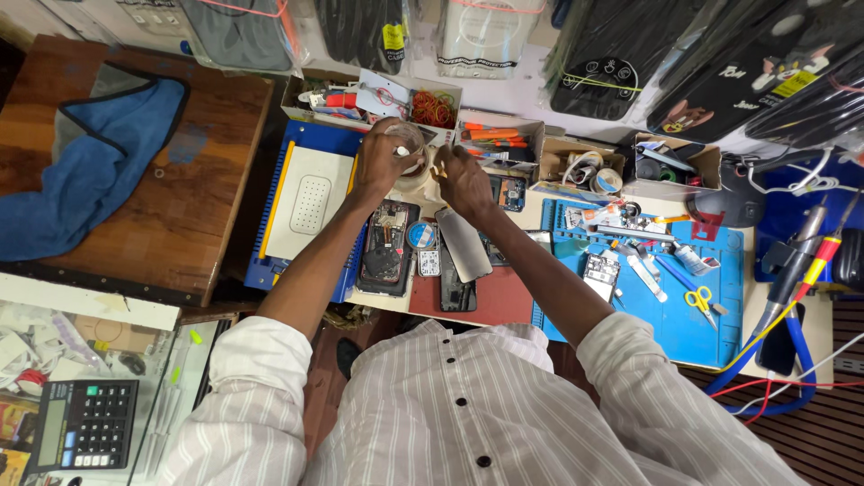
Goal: The person cleans the internal components of a disassembled mobile phone using a cleaning tool and a cloth, then stands up to retrieve a roll of adhesive tape from a display case.
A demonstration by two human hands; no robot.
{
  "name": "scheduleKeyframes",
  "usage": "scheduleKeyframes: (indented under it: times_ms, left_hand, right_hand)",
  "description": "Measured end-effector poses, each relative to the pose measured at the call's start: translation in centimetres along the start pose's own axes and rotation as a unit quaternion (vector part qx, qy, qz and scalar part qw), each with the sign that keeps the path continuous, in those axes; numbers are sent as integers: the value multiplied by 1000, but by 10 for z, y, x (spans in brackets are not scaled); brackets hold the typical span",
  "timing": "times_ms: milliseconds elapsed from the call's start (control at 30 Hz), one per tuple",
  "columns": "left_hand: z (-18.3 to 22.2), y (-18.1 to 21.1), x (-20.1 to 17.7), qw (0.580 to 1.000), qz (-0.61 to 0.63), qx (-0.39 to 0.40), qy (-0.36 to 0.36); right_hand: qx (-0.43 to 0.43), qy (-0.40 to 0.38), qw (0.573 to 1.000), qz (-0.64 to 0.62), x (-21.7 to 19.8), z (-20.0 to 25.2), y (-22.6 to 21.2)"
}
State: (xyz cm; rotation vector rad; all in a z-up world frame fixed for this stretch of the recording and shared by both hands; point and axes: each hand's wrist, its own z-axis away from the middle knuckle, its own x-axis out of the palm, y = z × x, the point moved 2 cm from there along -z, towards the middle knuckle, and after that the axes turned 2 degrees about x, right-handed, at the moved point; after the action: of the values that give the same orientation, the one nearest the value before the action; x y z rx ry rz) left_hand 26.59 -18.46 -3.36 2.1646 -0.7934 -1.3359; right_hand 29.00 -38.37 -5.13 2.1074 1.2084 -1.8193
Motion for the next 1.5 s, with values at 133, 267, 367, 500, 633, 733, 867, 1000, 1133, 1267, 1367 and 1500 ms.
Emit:
scheduleKeyframes:
  times_ms: [133, 267, 367, 500, 633, 733, 867, 1000, 1133, 1267, 1367, 1500]
  left_hand:
    - [-6, 11, -6, 999, 6, 6, -32]
    - [-13, 14, -22, 999, 8, 48, -20]
    - [-25, 15, -41, 996, 35, 86, 0]
    - [-39, 19, -76, 995, 45, 85, 5]
    - [-45, 30, -109, 996, 42, 81, 6]
    - [-46, 41, -127, 997, 53, 55, 25]
    - [-45, 50, -139, 997, 61, -31, 37]
    - [-45, 52, -130, 995, 70, 0, 70]
    - [-39, 36, -95, 994, 87, 56, 37]
    - [-24, 16, -34, 993, 46, 106, 29]
    - [-20, 9, -4, 993, 11, 113, 46]
    - [-15, 2, 12, 994, 51, 88, 39]
  right_hand:
    - [-43, -24, 999, 4, -7, -9, -9]
    - [-73, -46, 992, 95, -9, -18, -23]
    - [-74, -72, 991, 84, -2, -21, -26]
    - [-108, -24, 994, 21, 1, -24, -23]
    - [-116, 11, 993, 32, -14, -27, -28]
    - [-126, 102, 987, -5, -33, -29, -31]
    - [-117, 136, 984, -12, -52, -28, -20]
    - [-67, 115, 991, 0, -74, -9, 1]
    - [-74, 214, 972, 57, -92, 13, 17]
    - [-2, 134, 991, -29, -96, 29, 35]
    - [0, 112, 994, -15, -100, 46, 40]
    - [-38, 122, 992, 15, -104, 60, 44]
